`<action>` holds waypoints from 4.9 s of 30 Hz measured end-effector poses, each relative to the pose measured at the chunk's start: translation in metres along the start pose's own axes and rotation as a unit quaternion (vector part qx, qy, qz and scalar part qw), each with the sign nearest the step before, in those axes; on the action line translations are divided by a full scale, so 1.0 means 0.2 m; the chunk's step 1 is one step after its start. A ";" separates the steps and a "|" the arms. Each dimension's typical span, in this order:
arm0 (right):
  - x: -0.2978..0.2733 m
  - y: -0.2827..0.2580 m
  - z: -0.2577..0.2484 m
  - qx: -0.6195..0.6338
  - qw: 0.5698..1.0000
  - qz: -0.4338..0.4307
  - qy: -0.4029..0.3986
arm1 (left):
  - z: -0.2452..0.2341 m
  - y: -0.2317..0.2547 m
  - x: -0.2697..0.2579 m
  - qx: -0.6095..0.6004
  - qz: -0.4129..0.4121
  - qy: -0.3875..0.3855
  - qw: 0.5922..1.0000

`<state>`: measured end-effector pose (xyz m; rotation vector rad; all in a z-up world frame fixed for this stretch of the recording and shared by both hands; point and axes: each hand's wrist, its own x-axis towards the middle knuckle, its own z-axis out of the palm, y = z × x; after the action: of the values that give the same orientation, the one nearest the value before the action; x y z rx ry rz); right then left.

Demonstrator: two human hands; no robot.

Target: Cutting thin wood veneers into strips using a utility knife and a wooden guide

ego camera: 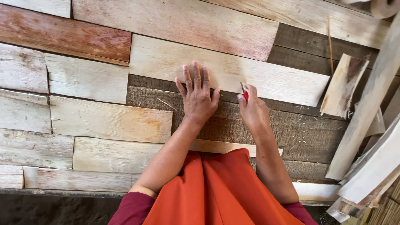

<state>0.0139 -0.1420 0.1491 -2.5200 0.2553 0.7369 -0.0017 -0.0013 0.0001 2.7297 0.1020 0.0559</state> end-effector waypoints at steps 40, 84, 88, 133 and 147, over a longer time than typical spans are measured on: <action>-0.36 1.08 0.33 -0.095 0.969 -0.224 -0.050 | 0.01 0.92 -0.96 -0.034 0.085 0.191 0.977; 0.11 2.13 -0.80 0.072 0.901 0.003 0.429 | 0.67 2.11 -0.25 -0.641 -0.174 -0.142 0.734; 0.03 2.27 -0.88 0.056 0.862 -0.062 0.499 | 0.73 2.27 -0.43 -0.655 -0.083 -0.225 0.716; -0.05 2.51 -0.89 -0.032 0.942 0.199 0.268 | 0.70 2.14 -0.47 -0.328 0.014 -0.134 0.935; -0.24 2.48 -0.76 0.066 0.972 0.192 0.118 | 1.10 2.39 -0.51 -0.494 -0.171 -0.228 0.821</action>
<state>-0.1106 -0.6436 0.0817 -2.4543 0.8654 0.5340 -0.0619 -0.5334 -0.0128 1.5858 0.3194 -0.5038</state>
